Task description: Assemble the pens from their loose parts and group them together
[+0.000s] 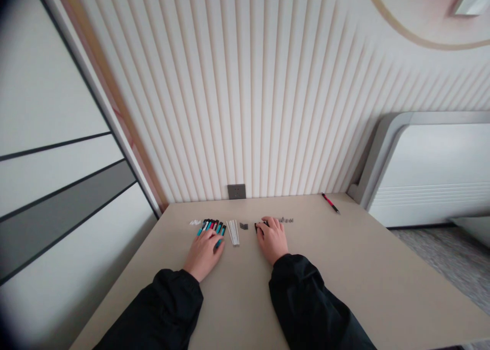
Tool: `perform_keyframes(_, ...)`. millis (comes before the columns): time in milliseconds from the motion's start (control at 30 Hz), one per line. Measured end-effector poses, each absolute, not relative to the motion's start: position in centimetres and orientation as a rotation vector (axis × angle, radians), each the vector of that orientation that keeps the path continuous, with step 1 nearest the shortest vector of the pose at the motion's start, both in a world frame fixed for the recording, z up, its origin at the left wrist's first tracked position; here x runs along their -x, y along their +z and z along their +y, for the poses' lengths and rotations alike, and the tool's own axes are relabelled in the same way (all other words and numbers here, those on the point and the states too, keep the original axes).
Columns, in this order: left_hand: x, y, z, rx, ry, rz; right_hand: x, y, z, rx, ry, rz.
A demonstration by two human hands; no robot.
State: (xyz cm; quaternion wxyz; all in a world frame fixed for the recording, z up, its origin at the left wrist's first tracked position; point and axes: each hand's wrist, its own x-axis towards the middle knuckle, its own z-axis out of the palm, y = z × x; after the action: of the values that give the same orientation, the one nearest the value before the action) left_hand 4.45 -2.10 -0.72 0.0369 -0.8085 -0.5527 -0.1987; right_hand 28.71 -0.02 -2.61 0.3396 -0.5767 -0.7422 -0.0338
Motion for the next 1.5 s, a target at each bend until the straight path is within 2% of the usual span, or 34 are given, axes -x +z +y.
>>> perform_keyframes(600, -4.5, -1.0, -2.1, 2.486, -0.585, -1.716, -25.1, -1.2, -2.3, 1.289, 0.018, -2.202)
perform_keyframes(1233, -4.7, -0.8, -2.2, 2.527, -0.672, -1.713, -25.9, -1.4, -2.2, 1.251, 0.040, -2.285)
perform_keyframes(1500, -4.8, -0.7, -2.2, 2.527, -0.657, -1.715, -25.9, -1.3, -2.1, 1.374, 0.030, -2.261)
